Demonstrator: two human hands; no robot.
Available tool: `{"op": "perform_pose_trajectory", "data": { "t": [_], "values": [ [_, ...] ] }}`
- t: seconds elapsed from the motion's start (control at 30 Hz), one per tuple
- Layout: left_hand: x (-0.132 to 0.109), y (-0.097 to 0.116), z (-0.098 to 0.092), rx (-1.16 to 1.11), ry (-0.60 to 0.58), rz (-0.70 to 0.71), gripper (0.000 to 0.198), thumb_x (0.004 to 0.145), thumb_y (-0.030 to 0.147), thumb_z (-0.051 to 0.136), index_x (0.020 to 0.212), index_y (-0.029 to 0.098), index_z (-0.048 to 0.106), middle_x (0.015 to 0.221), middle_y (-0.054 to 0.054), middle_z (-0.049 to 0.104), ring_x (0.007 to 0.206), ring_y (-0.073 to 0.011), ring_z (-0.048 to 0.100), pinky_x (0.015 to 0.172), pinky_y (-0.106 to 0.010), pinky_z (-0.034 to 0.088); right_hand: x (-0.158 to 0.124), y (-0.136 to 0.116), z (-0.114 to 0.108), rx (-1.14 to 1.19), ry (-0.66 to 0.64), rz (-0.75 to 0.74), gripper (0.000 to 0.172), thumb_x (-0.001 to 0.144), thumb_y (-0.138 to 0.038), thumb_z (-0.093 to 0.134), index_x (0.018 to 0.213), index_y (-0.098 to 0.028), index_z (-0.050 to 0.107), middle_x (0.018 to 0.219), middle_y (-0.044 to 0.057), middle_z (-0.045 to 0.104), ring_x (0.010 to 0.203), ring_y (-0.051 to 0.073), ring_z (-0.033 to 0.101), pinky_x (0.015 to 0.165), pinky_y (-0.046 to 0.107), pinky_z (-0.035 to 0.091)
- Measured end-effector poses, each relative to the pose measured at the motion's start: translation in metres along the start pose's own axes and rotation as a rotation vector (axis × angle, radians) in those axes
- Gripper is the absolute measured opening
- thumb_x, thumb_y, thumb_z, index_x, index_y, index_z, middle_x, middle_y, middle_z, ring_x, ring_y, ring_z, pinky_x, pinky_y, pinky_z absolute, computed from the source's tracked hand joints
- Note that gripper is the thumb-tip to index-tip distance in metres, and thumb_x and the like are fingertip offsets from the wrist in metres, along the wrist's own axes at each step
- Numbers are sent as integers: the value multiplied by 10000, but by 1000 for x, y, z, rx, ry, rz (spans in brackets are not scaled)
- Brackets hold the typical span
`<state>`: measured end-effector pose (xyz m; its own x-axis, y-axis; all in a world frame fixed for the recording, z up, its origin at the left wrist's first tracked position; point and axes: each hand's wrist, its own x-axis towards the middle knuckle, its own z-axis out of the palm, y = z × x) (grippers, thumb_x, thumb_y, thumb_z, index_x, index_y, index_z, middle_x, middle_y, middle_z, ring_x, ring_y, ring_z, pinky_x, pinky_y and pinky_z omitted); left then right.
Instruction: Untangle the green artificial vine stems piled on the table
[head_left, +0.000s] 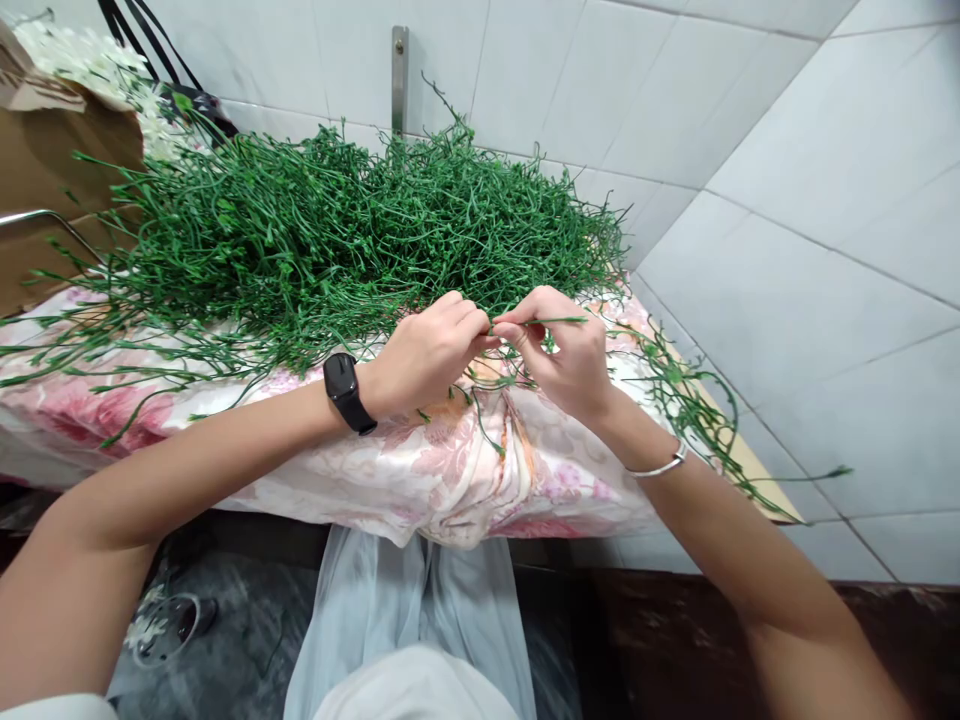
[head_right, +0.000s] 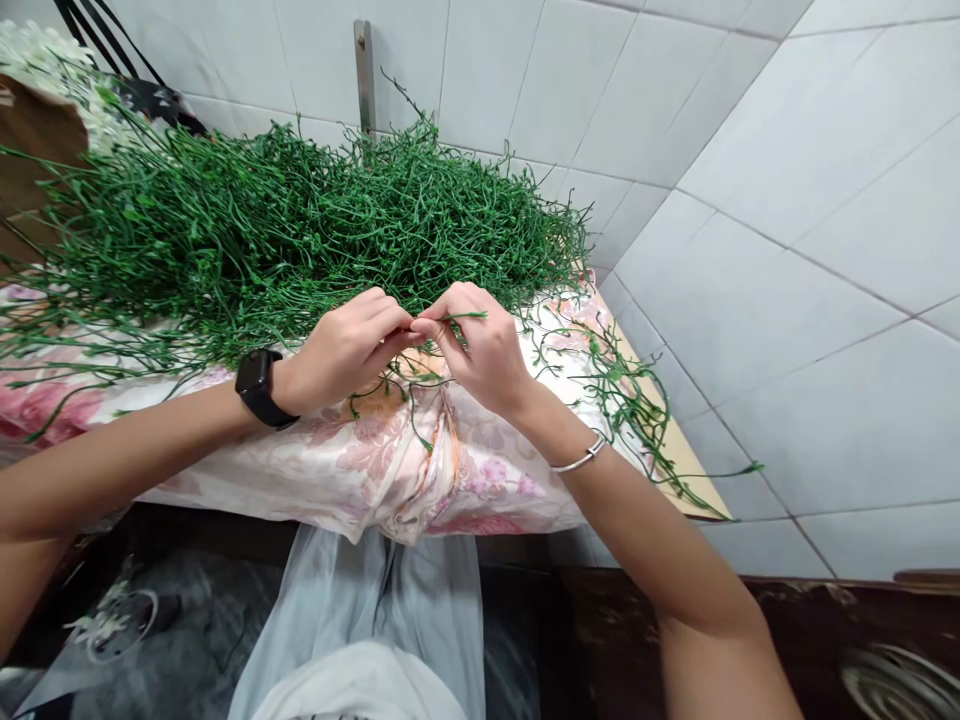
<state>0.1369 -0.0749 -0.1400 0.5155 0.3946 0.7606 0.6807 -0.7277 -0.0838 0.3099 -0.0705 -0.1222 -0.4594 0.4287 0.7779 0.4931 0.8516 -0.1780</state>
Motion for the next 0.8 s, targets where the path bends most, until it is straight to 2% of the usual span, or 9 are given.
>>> {"op": "perform_pose_trajectory", "data": {
  "t": [0.2,0.3,0.4,0.57,0.63,0.8],
  "values": [
    [1,-2,-3,50,98,146,276,909,249,378,678,154,494,610,-16,523,644,-121,456,551,-246,367,2,-4,-1,-20,-5,39,194,866,-331,480,729,-195,496,674,16,523,605,112,450,574,285,377],
    [2,-4,-2,101,135,216,265,906,222,378,669,156,474,594,-12,499,625,-122,449,549,-251,364,2,-9,3,24,44,135,232,865,-354,477,699,-193,493,638,8,494,583,108,439,561,284,377],
    [0,-3,0,133,158,227,247,904,218,384,678,156,462,605,-14,490,627,-126,450,556,-256,365,4,-9,6,108,87,253,283,852,-420,478,675,-200,486,615,-2,458,554,101,418,529,279,366],
    [-8,6,5,69,136,319,208,890,182,411,689,153,454,590,-7,467,607,-125,437,539,-252,352,11,11,-2,251,382,389,314,814,-473,520,662,-211,438,591,-20,405,524,85,377,500,262,322],
    [-9,8,6,17,141,295,195,888,198,426,702,153,467,595,-9,480,618,-127,441,547,-250,362,14,19,-6,299,383,408,310,799,-467,545,665,-206,448,600,-21,419,535,80,394,511,258,327],
    [-4,2,6,-37,203,125,178,868,269,477,729,161,508,641,-13,521,678,-135,465,609,-261,408,14,24,-9,306,317,423,298,786,-476,555,673,-209,483,630,-10,469,564,86,461,541,264,377]
  ]
}}
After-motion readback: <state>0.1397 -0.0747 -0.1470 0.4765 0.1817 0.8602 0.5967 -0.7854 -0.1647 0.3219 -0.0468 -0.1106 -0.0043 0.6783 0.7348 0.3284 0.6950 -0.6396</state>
